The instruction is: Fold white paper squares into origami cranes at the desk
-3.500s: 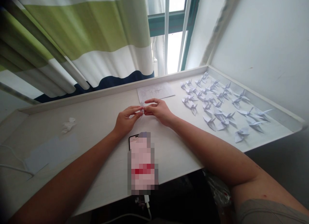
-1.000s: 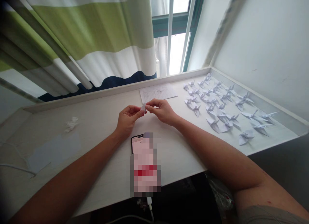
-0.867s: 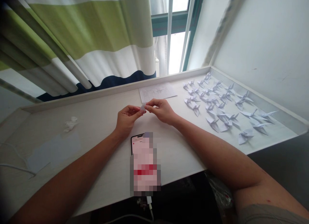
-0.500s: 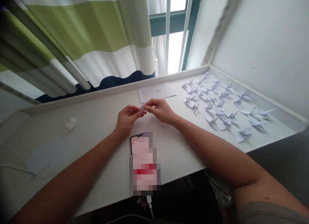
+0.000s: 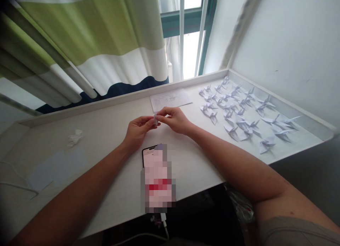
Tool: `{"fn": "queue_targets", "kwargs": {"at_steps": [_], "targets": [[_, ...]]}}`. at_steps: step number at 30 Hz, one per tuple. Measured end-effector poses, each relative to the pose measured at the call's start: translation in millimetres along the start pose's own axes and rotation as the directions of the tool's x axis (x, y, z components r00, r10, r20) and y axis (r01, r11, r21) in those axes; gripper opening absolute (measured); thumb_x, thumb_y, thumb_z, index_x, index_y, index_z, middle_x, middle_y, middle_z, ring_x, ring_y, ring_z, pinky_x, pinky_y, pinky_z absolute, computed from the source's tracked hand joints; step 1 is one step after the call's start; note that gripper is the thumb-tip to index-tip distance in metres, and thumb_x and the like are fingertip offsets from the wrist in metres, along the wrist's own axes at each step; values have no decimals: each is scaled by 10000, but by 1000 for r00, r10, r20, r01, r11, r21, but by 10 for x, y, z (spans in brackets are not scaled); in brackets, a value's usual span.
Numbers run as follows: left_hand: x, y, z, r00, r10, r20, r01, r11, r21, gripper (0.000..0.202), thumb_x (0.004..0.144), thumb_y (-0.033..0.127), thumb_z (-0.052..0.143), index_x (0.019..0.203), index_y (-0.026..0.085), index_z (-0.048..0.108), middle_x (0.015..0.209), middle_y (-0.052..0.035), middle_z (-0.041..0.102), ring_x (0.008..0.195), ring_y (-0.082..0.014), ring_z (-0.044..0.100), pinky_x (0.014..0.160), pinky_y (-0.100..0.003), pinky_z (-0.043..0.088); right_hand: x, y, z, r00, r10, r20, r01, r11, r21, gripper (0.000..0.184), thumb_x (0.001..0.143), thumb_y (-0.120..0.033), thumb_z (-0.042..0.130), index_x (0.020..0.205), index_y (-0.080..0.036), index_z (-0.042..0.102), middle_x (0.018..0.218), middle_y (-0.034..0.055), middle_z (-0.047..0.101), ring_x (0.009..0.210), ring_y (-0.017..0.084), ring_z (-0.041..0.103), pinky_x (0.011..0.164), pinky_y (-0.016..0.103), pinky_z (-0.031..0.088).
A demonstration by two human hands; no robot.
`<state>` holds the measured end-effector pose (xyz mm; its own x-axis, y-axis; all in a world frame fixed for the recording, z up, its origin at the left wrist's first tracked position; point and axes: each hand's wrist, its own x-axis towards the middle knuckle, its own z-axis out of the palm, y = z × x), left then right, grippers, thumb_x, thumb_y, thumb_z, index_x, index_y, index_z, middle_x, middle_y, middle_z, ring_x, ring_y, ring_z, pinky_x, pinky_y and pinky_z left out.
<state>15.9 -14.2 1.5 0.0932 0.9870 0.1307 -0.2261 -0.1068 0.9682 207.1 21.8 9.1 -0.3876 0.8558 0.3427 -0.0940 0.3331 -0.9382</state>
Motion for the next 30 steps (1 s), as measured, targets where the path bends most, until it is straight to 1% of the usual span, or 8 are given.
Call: {"fn": "queue_targets", "kwargs": {"at_steps": [3, 6, 10, 14, 19, 23, 27, 30], "targets": [[-1, 17, 2, 999, -39, 14, 39, 999, 0, 328, 700, 402, 973, 890, 174, 834, 859, -72, 830, 841, -209, 788, 853, -364, 610, -3, 6, 4, 1000, -7, 10, 7, 1000, -1, 299, 832, -490, 856, 881, -200, 800, 888, 38, 768, 820, 177, 693, 766, 361, 570], [-5, 22, 8, 999, -50, 3, 50, 999, 3, 337, 706, 427, 965, 887, 174, 836, 864, -74, 828, 847, -220, 791, 861, -379, 616, -1, 18, -2, 1000, -16, 11, 16, 1000, -6, 280, 834, -478, 854, 882, -207, 806, 901, 38, 758, 829, 179, 687, 764, 363, 569], [-14, 18, 13, 1000, -28, 13, 28, 999, 29, 373, 759, 494, 919, 937, 175, 843, 903, -76, 829, 830, -223, 790, 860, -397, 630, 2, 23, -12, 1000, -17, 2, 17, 1000, -27, 247, 851, -448, 834, 891, -206, 806, 901, 37, 751, 836, 172, 674, 767, 353, 561], [-24, 18, 21, 1000, 6, 12, -7, 995, 95, 379, 778, 515, 903, 924, 171, 840, 866, -68, 820, 789, -212, 780, 811, -376, 636, -2, 12, 3, 1000, -7, -9, 7, 999, -49, 225, 850, -423, 828, 877, -202, 798, 887, 38, 748, 823, 172, 670, 761, 348, 558], [-28, 39, 33, 1000, -10, -25, 12, 997, 77, 355, 714, 470, 960, 866, 177, 830, 854, -57, 817, 792, -215, 787, 850, -398, 647, -9, 0, 30, 1000, 13, -20, -14, 998, -53, 223, 830, -423, 826, 848, -203, 794, 878, 39, 754, 822, 181, 683, 756, 346, 566], [-26, 44, 29, 999, -35, -23, 37, 994, 103, 374, 686, 473, 977, 853, 167, 842, 835, -81, 820, 819, -231, 790, 908, -424, 637, -16, -13, 30, 1000, 11, 2, -11, 999, -48, 205, 838, -403, 814, 839, -200, 784, 858, 36, 754, 803, 181, 698, 747, 349, 568], [-31, 44, 25, 998, -59, -24, 61, 990, 126, 381, 670, 484, 983, 839, 169, 848, 848, -95, 829, 831, -244, 792, 909, -425, 630, -20, -36, 28, 1000, -1, 22, 2, 996, -90, 190, 831, -380, 821, 837, -194, 784, 861, 32, 750, 767, 169, 702, 742, 347, 564], [-40, 56, 28, 998, -61, -11, 62, 986, 152, 388, 677, 501, 976, 843, 174, 849, 851, -99, 831, 841, -259, 794, 905, -431, 627, -17, -42, 29, 1000, -15, 27, 18, 992, -128, 207, 830, -388, 828, 793, -193, 768, 807, 23, 745, 729, 162, 694, 729, 341, 556]]}}
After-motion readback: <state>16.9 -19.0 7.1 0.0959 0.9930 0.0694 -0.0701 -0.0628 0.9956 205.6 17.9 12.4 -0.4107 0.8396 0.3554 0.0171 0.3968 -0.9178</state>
